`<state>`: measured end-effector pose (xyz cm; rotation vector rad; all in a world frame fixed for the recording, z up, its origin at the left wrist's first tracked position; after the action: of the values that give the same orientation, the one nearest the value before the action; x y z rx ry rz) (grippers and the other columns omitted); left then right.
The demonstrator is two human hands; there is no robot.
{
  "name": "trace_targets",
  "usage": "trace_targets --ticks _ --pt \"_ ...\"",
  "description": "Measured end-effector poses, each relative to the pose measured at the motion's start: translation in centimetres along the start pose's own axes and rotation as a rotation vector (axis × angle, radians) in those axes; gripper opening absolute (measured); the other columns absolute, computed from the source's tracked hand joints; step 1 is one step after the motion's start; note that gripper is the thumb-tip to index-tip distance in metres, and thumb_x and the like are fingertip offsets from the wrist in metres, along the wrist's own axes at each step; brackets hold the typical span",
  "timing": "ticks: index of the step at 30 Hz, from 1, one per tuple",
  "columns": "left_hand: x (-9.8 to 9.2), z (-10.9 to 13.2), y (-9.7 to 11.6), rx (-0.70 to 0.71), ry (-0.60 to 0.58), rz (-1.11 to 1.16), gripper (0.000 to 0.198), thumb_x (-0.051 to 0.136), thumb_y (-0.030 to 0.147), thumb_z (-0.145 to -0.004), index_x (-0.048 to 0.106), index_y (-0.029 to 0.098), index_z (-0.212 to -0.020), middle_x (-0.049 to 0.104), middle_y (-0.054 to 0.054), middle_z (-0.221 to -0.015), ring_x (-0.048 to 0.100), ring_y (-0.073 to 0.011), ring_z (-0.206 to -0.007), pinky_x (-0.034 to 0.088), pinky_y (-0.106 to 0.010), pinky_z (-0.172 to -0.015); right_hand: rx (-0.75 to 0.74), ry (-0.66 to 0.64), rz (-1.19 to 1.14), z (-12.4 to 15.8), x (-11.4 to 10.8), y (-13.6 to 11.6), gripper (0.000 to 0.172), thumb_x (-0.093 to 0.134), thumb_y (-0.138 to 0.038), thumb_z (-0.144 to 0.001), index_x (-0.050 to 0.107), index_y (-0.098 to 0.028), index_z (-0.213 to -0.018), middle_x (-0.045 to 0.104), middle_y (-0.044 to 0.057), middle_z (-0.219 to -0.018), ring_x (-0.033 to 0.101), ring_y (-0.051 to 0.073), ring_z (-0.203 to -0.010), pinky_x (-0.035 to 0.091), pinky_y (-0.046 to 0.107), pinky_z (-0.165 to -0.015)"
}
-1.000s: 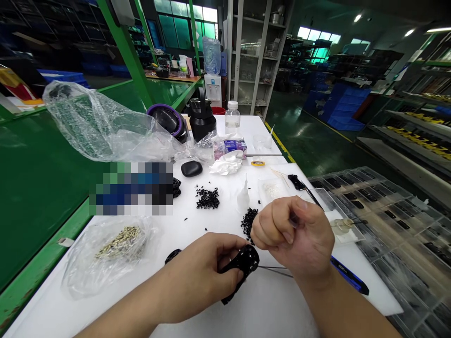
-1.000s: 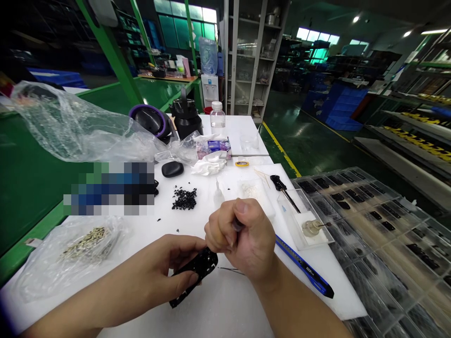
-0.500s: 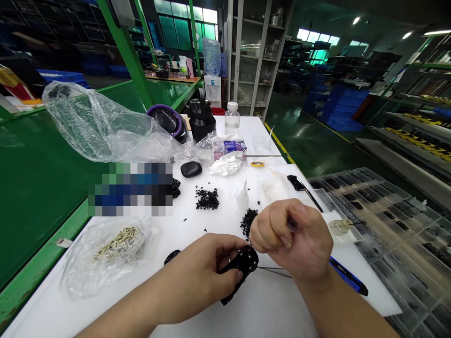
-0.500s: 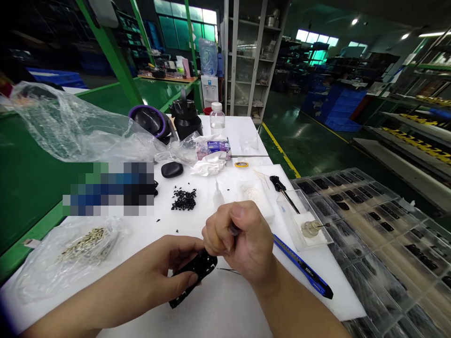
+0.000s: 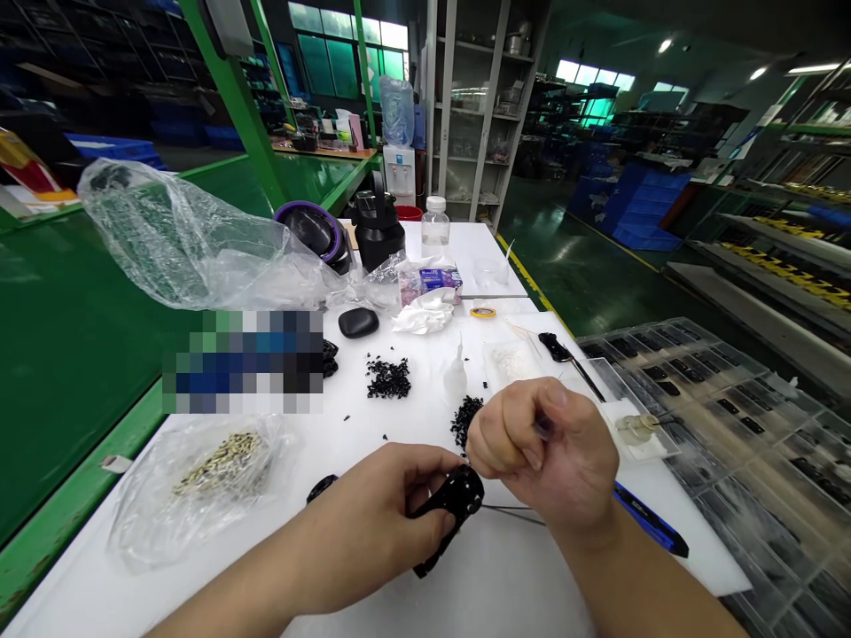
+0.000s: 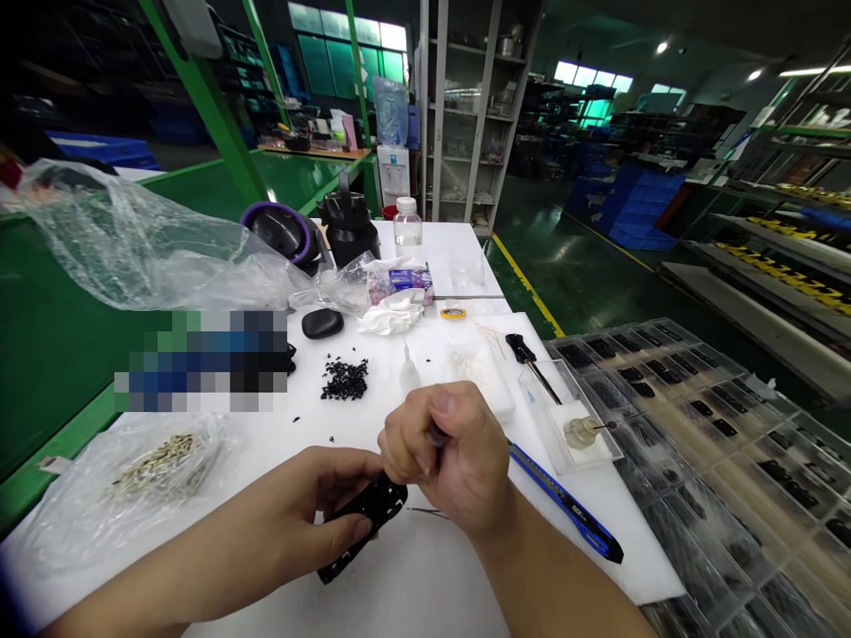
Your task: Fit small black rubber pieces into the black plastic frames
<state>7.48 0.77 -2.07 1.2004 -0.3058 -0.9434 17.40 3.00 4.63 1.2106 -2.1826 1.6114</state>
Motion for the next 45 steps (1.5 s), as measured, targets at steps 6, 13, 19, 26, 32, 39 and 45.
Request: trace_targets --ticks 6,13,19,26,32,39,45 --pt "0.0 0.0 0.0 -0.015 0.026 0.0 0.018 0.049 0.022 -0.078 0.063 0.02 -0.089 0.05 0.003 -0.073 0.044 -0.0128 -0.066 0.037 -0.025 -0.058 0.02 -0.004 -0.013 -0.1 0.1 0.5 0.047 0.042 -0.041 -0.092 0.041 -0.018 -0.05 0.032 -0.004 -0.043 0.025 0.008 -0.039 0.021 0.022 -0.04" --pt "-1.3 0.0 0.5 -0.081 0.13 -0.012 0.024 0.057 0.035 -0.077 0.068 0.019 -0.09 0.057 0.001 -0.071 0.051 -0.0147 -0.065 0.04 -0.025 -0.058 -0.168 0.367 0.086 -0.3 -3.7 -3.7 0.051 0.049 -0.067 -0.085 0.057 -0.02 -0.066 0.039 -0.004 -0.051 0.037 0.011 -0.045 0.035 0.024 -0.046" --pt "-2.3 0.1 0.7 -0.114 0.201 0.056 0.026 0.063 0.039 -0.076 0.067 0.019 -0.091 0.059 0.0 -0.071 0.053 -0.0164 -0.066 0.042 -0.026 -0.059 -0.341 0.905 0.387 1.3 -10.9 -6.8 0.04 0.046 -0.056 -0.088 0.063 -0.021 -0.101 0.048 -0.002 -0.069 0.048 0.013 -0.06 0.045 0.028 -0.06" --pt "-2.4 -0.2 0.1 -0.056 0.185 0.298 0.022 0.065 0.037 -0.08 0.062 0.018 -0.091 0.061 0.0 -0.077 0.054 -0.0146 -0.069 0.044 -0.027 -0.064 0.073 0.727 0.677 -0.6 -12.2 -1.2 0.021 0.064 -0.04 -0.076 0.064 -0.019 -0.079 0.054 -0.003 -0.064 0.051 0.013 -0.057 0.042 0.027 -0.058" --pt "-3.0 -0.3 -0.2 -0.02 0.221 0.36 0.026 0.065 0.039 -0.08 0.061 0.018 -0.093 0.062 0.0 -0.076 0.055 -0.0148 -0.066 0.046 -0.028 -0.065 0.006 0.66 0.891 -0.5 -9.6 -2.3 0.019 0.071 -0.036 -0.078 0.068 -0.019 -0.084 0.063 -0.001 -0.074 0.058 0.015 -0.069 0.043 0.03 -0.069" --pt "-1.8 -0.5 -0.6 -0.031 0.189 0.266 0.021 0.064 0.035 -0.079 0.061 0.018 -0.09 0.06 0.002 -0.071 0.052 -0.0131 -0.063 0.041 -0.026 -0.059 -0.198 0.437 0.25 0.2 -4.1 -3.9 0.014 0.062 -0.037 -0.09 0.053 -0.026 -0.086 0.046 -0.008 -0.058 0.034 0.007 -0.04 0.026 0.02 -0.04" --pt "-1.1 -0.6 -1.1 -0.044 0.163 0.205 0.021 0.064 0.034 -0.079 0.062 0.018 -0.092 0.06 0.002 -0.072 0.052 -0.0135 -0.064 0.038 -0.025 -0.057 0.041 0.197 -0.043 -0.1 -1.4 -1.3 0.057 0.045 -0.074 -0.083 0.056 -0.021 -0.067 0.029 -0.007 -0.046 0.023 0.009 -0.039 0.024 0.022 -0.038"
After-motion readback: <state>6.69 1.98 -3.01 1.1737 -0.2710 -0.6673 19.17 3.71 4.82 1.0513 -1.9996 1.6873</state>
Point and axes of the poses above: each hand's wrist, its own z-axis away from the middle knuckle, its own x-axis out of the palm, y = z × x, the point moved 8 cm from there along -z, towards the middle knuckle
